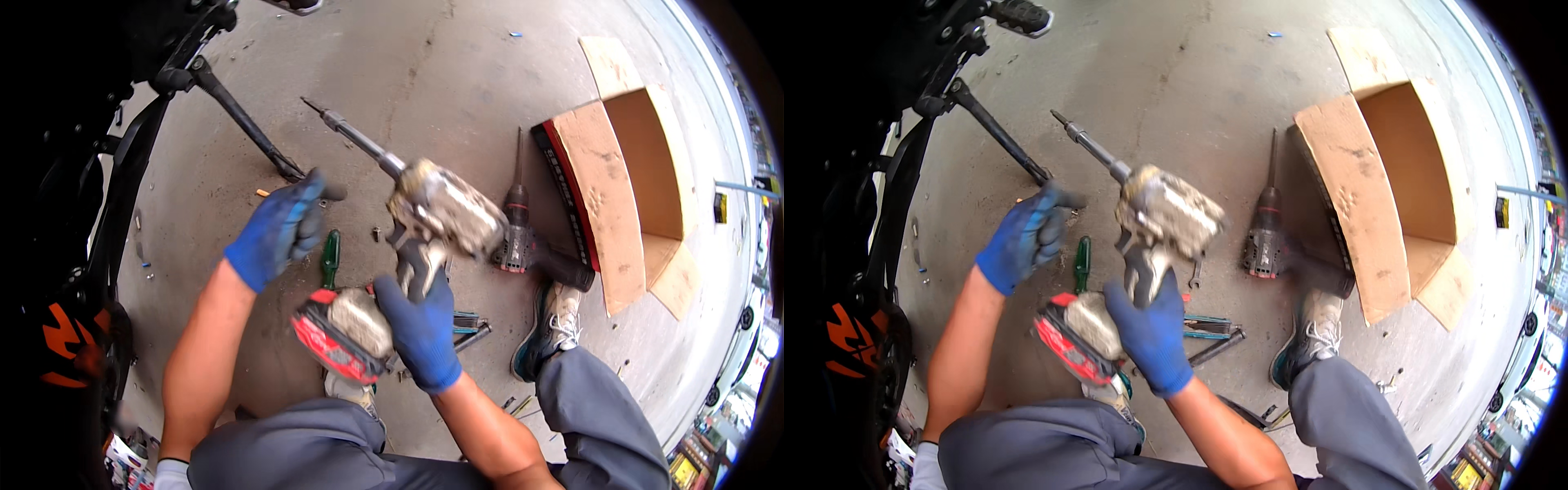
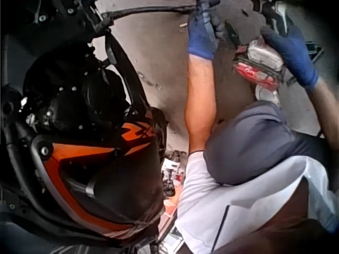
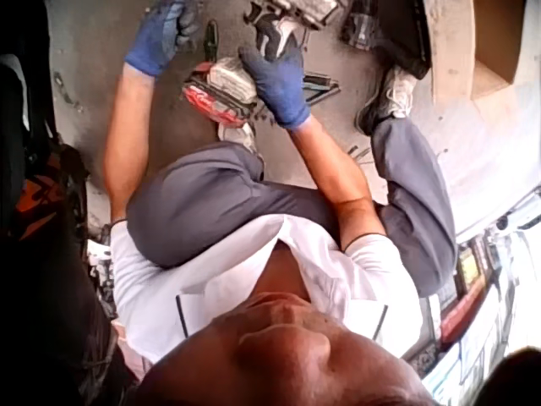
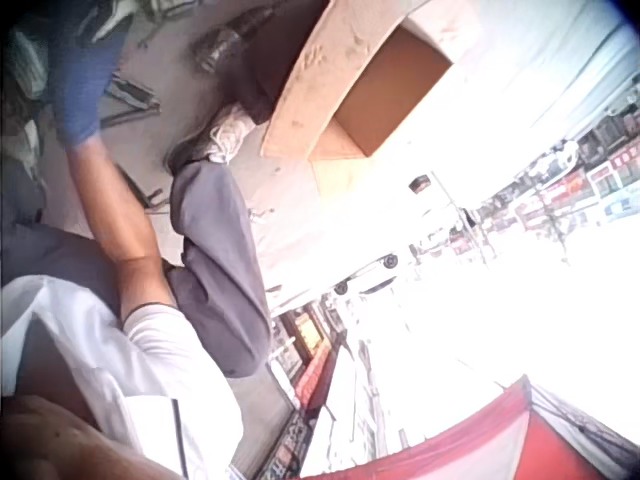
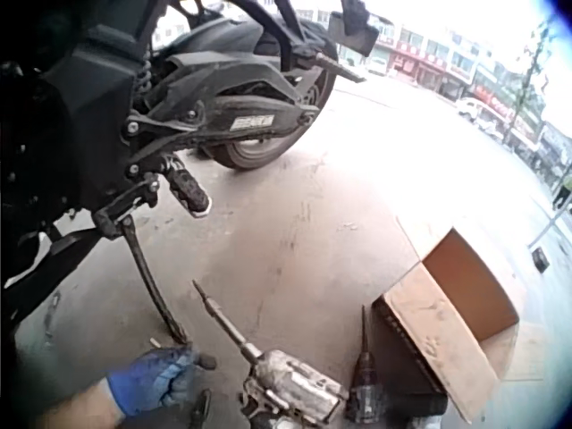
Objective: The person uses a cordless impact wrench to remove bolts from the motorcycle's frame and side panels. They then detach and remove the motorcycle's fuel tank, placing it aside.
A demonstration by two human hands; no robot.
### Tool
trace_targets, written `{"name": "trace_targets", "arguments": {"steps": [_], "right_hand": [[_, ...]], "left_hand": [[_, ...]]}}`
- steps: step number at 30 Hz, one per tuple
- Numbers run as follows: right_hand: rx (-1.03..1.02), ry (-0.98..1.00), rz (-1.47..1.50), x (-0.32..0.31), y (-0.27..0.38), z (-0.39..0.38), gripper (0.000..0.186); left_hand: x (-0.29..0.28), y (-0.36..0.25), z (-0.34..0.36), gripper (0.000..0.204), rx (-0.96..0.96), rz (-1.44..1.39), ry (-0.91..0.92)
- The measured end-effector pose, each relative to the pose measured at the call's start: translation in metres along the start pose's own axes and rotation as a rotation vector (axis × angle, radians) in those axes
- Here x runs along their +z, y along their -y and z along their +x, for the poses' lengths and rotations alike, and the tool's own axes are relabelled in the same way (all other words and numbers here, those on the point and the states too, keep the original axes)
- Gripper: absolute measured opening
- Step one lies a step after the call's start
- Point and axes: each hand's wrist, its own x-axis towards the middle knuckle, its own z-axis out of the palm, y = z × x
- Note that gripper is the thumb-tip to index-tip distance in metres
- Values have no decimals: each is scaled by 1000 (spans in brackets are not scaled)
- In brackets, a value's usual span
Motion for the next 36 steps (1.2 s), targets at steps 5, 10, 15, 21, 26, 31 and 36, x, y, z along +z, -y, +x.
{"name": "trace_targets", "arguments": {"steps": [5,10,15,21,26,31,36], "right_hand": [[187,255,189,-39,-19,-7,38],[238,279,595,-84,16,-17,48],[169,211,752,-131,43,16,49],[135,179,532,-130,56,22,52],[242,169,519,-116,54,17,47],[286,308,507,-91,54,17,48],[391,436,532,-68,45,16,48]], "left_hand": [[58,-13,27,32,-14,-265,0],[22,-13,25,34,191,-364,-238],[33,30,11,45,103,711,15],[46,89,8,45,326,1264,-31],[54,53,45,42,74,1432,-50],[26,75,49,33,136,1091,-9],[-4,30,-7,21,44,-301,74]]}}
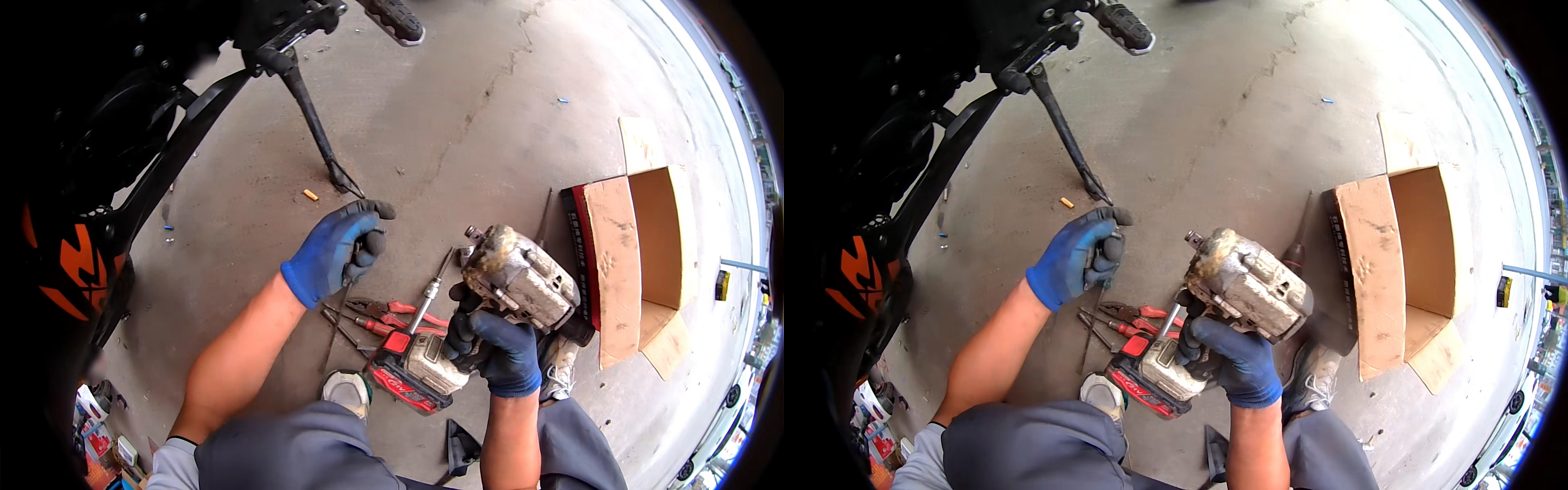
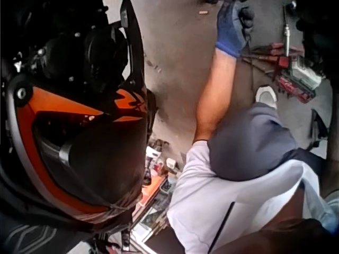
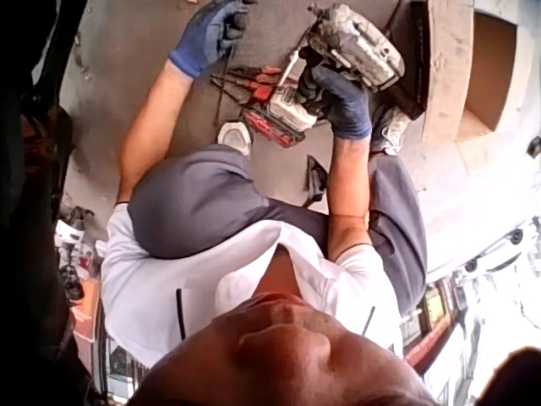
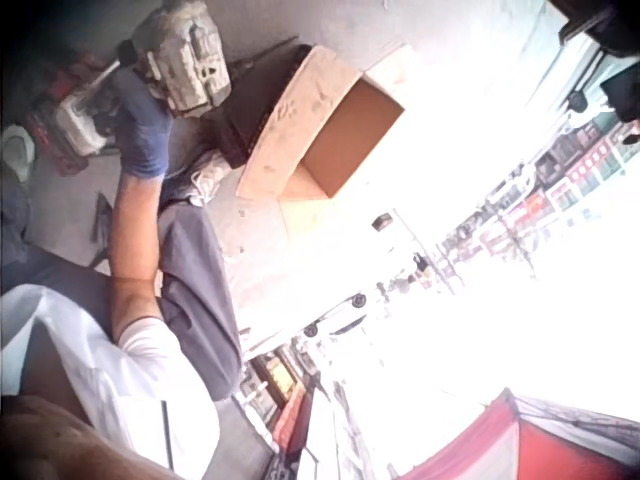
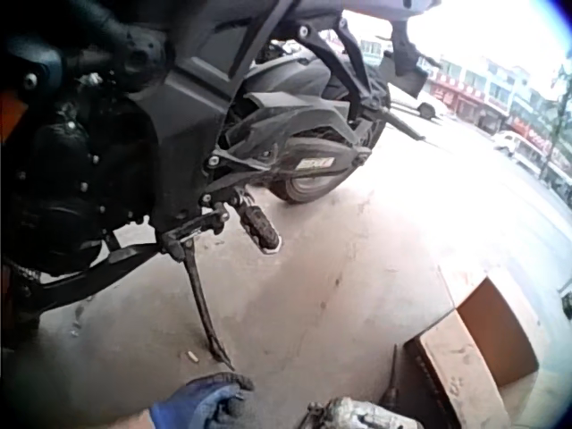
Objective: The person uses a cordless impact wrench to remove bolts from the motorcycle's frame and side panels. They then detach and remove the motorcycle's fuel tank, placing it aside.
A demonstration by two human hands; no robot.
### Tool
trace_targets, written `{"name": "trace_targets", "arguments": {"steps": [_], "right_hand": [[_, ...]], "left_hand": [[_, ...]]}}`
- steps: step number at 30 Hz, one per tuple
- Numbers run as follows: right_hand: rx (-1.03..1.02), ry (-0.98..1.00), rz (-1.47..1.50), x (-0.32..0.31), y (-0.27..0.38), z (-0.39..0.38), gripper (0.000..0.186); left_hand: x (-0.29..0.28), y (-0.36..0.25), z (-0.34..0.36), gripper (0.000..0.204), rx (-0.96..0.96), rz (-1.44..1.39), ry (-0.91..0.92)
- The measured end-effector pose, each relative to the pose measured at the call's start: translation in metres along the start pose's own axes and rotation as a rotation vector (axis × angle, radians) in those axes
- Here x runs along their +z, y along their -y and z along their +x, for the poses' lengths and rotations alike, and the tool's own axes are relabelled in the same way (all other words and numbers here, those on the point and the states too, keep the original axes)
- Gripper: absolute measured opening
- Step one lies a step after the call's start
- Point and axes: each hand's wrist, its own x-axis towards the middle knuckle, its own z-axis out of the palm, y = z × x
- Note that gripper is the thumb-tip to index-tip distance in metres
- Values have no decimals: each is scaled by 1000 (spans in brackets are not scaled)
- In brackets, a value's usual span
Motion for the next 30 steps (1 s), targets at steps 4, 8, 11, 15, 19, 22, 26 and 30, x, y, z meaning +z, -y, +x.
{"name": "trace_targets", "arguments": {"steps": [4,8,11,15,19,22,26,30], "right_hand": [[62,-22,-105,21,-26,5,39],[202,4,-161,35,-53,5,31],[121,-19,-257,51,-63,2,19],[80,13,-249,58,-71,3,13],[129,-4,-283,55,-76,1,29],[82,-18,-304,58,-83,1,41],[-113,36,-420,61,-83,5,40],[16,17,-318,57,-85,2,38]], "left_hand": [[14,-14,-11,20,109,-660,-55],[21,-29,-19,24,238,-963,-1],[15,-22,-13,25,283,-1038,61],[27,-23,-11,29,320,-849,-159],[27,-19,-11,35,310,-793,-170],[45,-22,-14,41,306,-683,-349],[35,-19,-13,47,308,-654,-302],[41,-23,-20,42,313,-662,-308]]}}
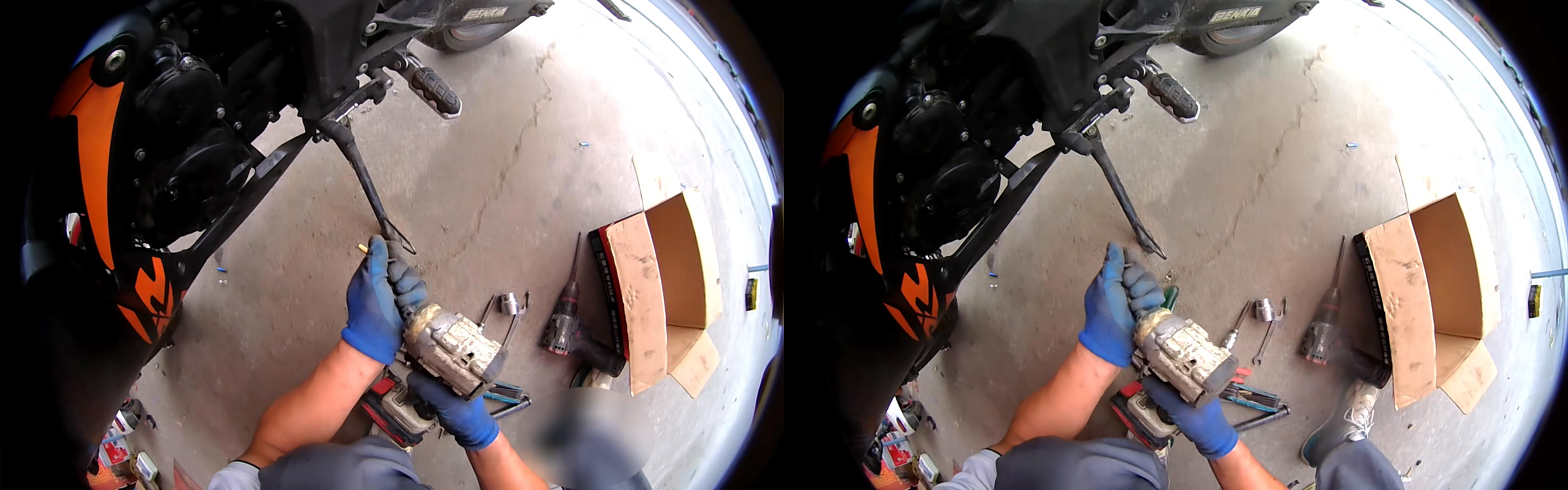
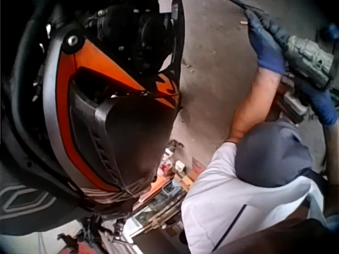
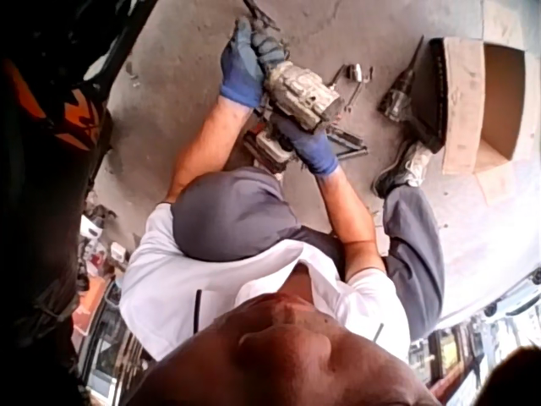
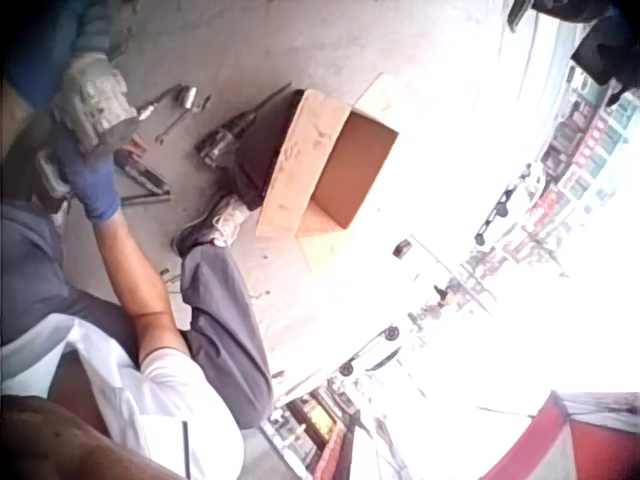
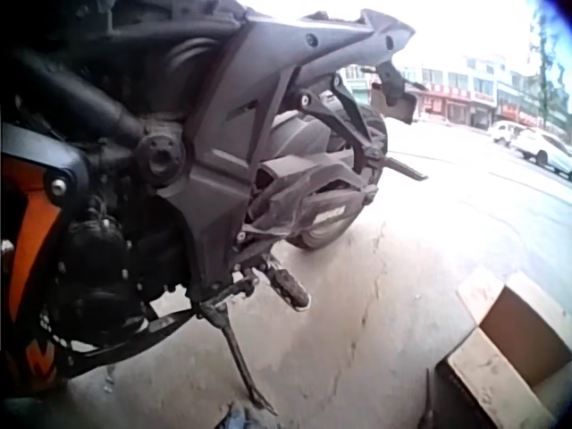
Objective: The person uses a cordless impact wrench to remove bolts from the motorcycle's frame and side panels. They then detach and remove the motorcycle's fuel tank, placing it aside.
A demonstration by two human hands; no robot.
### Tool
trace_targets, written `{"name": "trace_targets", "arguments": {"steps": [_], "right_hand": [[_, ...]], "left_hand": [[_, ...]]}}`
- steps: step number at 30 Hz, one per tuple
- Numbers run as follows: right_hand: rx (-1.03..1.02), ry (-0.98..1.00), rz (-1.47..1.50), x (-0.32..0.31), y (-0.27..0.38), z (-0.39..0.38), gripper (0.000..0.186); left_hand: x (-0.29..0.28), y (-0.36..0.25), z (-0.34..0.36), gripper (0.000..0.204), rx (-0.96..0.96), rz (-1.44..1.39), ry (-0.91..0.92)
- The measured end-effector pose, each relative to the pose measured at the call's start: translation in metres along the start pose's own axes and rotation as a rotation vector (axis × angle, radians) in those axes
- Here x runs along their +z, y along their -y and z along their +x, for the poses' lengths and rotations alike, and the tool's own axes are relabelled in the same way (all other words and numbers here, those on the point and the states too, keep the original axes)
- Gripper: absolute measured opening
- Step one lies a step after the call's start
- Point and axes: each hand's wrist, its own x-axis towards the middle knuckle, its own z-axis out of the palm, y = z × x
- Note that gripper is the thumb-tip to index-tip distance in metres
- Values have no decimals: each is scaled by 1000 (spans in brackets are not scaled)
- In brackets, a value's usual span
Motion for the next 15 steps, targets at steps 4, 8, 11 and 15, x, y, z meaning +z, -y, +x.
{"name": "trace_targets", "arguments": {"steps": [4,8,11,15], "right_hand": [[118,5,48,1,9,-4,37],[57,20,109,4,2,-4,38],[89,17,110,3,0,-5,38],[83,34,68,0,-3,-6,39]], "left_hand": [[-4,-14,16,31,37,-171,89],[7,-2,2,28,66,-65,54],[6,2,-3,27,45,-58,76],[4,-6,-2,26,83,-145,81]]}}
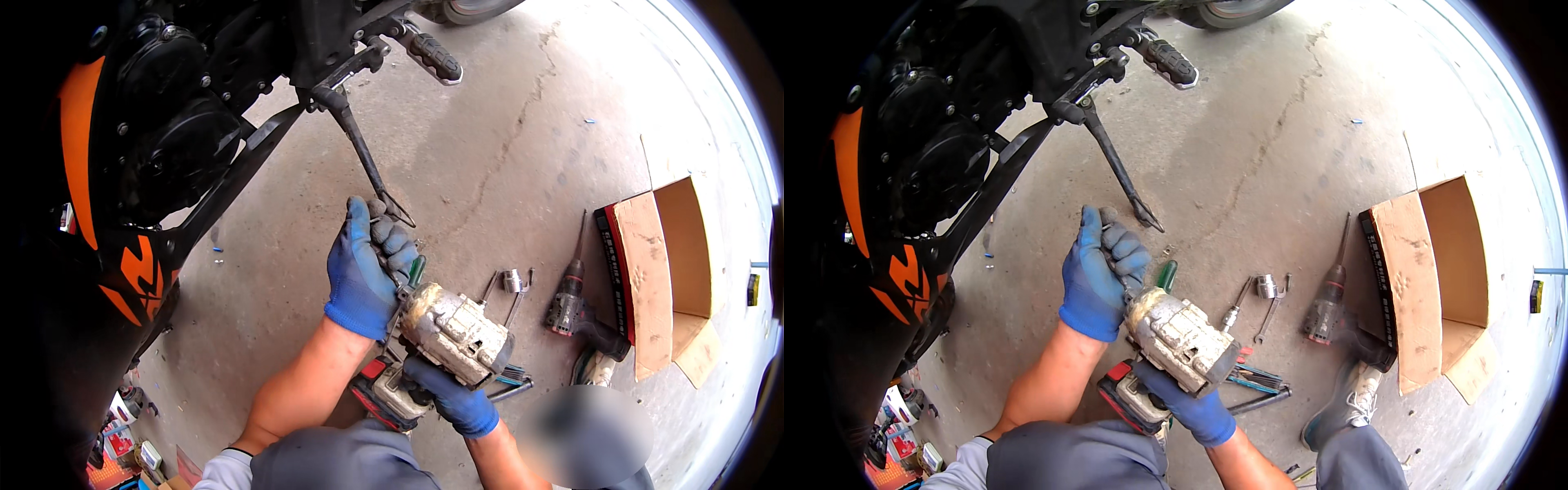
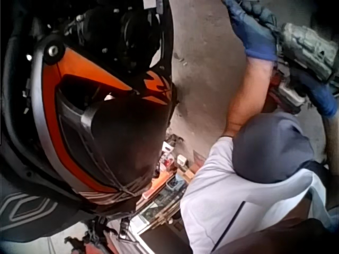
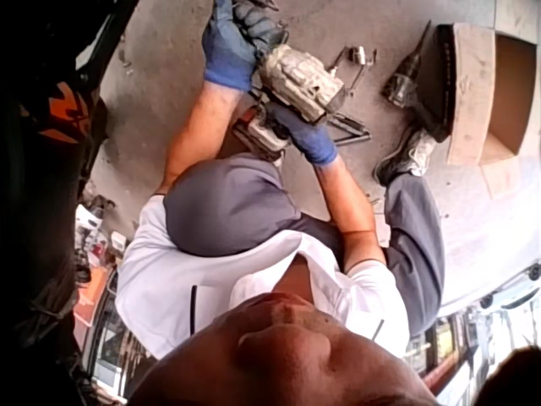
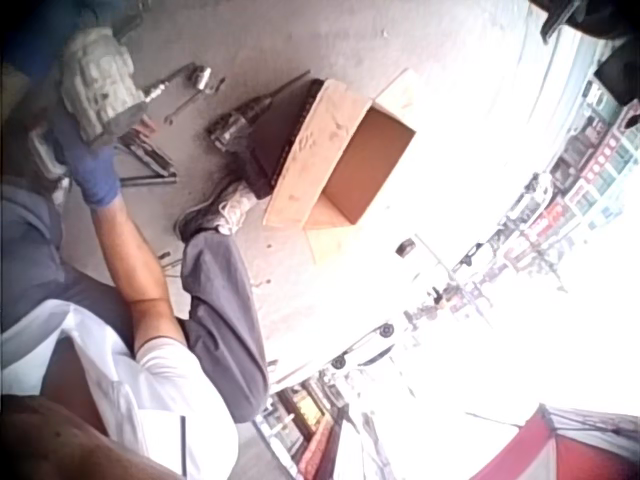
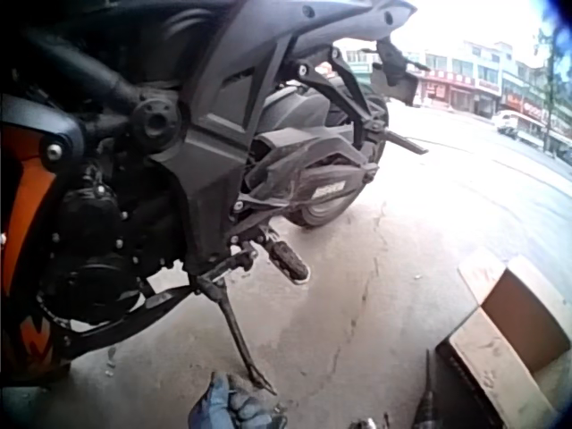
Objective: The person uses a cordless impact wrench to remove bolts from the motorcycle's frame and side panels. They then detach and remove the motorcycle's fuel tank, placing it aside.
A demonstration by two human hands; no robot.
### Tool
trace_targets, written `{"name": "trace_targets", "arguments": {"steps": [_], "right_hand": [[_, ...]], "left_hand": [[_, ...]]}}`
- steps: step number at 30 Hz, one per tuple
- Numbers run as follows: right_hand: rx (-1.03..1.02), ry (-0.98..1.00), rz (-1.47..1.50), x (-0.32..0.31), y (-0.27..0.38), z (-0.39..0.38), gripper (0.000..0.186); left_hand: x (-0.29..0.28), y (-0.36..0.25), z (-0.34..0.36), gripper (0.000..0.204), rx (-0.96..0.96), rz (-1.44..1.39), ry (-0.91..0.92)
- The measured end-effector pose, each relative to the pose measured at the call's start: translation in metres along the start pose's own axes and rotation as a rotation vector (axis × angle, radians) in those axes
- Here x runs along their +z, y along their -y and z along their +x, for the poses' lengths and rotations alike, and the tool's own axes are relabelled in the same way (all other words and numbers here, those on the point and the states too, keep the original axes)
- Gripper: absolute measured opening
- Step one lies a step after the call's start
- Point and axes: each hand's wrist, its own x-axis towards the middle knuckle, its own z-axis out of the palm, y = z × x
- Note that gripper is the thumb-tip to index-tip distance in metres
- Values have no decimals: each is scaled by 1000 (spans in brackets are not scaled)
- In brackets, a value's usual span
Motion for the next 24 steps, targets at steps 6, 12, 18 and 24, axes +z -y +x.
{"name": "trace_targets", "arguments": {"steps": [6,12,18,24], "right_hand": [[31,-8,29,2,-4,2,40],[-397,-84,-288,4,-27,14,35],[-163,-31,-10,7,-8,8,22],[28,154,355,-13,9,10,35]], "left_hand": [[5,1,-7,28,-7,37,10],[5,10,-13,28,80,151,-98],[-13,18,-14,28,81,346,3],[-7,-5,-2,27,-121,71,87]]}}
